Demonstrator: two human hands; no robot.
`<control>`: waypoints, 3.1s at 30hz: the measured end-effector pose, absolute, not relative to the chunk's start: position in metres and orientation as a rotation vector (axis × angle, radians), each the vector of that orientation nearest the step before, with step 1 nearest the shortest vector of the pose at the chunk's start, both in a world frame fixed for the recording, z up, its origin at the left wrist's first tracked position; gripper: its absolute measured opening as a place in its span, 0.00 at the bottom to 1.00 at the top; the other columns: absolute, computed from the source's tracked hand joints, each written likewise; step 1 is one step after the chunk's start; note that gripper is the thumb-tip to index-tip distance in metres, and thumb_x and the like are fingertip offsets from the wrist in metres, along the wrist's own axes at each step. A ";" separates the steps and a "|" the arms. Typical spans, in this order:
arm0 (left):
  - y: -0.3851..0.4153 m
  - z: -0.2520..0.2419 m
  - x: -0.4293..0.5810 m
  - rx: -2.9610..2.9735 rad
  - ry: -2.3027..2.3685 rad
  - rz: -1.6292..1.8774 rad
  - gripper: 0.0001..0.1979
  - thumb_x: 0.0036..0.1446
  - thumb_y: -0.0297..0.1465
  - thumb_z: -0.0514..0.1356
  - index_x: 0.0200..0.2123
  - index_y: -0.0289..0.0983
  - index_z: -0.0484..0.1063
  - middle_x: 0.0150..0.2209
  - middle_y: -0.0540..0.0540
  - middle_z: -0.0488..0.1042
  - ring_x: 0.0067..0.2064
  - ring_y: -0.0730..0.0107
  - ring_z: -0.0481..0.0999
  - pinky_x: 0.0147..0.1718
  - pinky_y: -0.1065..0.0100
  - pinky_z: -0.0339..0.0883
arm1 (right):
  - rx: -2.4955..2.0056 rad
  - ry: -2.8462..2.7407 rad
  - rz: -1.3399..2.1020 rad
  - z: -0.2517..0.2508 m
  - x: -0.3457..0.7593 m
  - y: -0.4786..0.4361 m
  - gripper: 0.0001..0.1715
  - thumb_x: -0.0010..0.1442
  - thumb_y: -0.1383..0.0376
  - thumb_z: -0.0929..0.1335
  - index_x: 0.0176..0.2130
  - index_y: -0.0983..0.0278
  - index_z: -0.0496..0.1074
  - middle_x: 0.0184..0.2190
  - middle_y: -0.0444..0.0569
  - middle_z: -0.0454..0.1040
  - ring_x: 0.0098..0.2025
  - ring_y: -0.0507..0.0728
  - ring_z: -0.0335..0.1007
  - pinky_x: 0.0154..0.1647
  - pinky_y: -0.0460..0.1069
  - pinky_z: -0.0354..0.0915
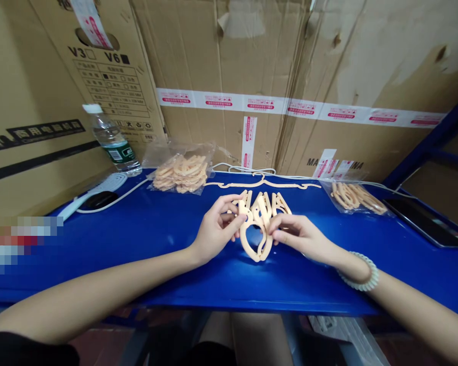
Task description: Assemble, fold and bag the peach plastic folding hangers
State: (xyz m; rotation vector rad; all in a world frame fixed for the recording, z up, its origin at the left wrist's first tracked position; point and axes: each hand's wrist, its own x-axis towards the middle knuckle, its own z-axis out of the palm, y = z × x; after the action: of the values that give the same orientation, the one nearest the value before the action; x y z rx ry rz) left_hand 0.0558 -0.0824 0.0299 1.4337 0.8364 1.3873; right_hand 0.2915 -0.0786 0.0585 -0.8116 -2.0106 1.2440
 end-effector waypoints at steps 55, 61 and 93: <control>-0.084 0.022 0.041 2.613 0.914 0.783 0.22 0.63 0.39 0.61 0.59 0.42 0.68 0.66 0.38 0.65 0.71 0.46 0.58 0.70 0.38 0.41 | -1.381 -2.615 0.680 0.086 0.397 -0.032 0.37 0.51 0.44 0.75 0.54 0.59 0.75 0.42 0.52 0.76 0.37 0.60 0.73 0.38 0.53 0.71; -0.085 0.018 0.040 2.668 0.997 0.603 0.26 0.66 0.43 0.58 0.64 0.43 0.65 0.70 0.39 0.60 0.73 0.43 0.51 0.69 0.34 0.37 | -1.443 -2.563 0.577 0.082 0.387 -0.034 0.42 0.51 0.47 0.76 0.57 0.65 0.69 0.39 0.54 0.77 0.39 0.65 0.74 0.44 0.59 0.71; -0.082 0.014 0.040 2.667 1.142 0.618 0.24 0.68 0.42 0.55 0.64 0.43 0.64 0.69 0.38 0.62 0.72 0.45 0.54 0.70 0.35 0.40 | -1.466 -2.685 0.370 0.064 0.379 -0.024 0.57 0.59 0.36 0.67 0.72 0.66 0.54 0.57 0.64 0.69 0.57 0.73 0.69 0.60 0.65 0.64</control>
State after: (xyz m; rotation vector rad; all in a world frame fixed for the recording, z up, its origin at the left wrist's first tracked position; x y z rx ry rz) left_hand 0.0399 -0.0817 0.0139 2.6669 1.1417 0.6179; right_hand 0.3790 -0.0238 0.0643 -1.4655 -2.6854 0.3700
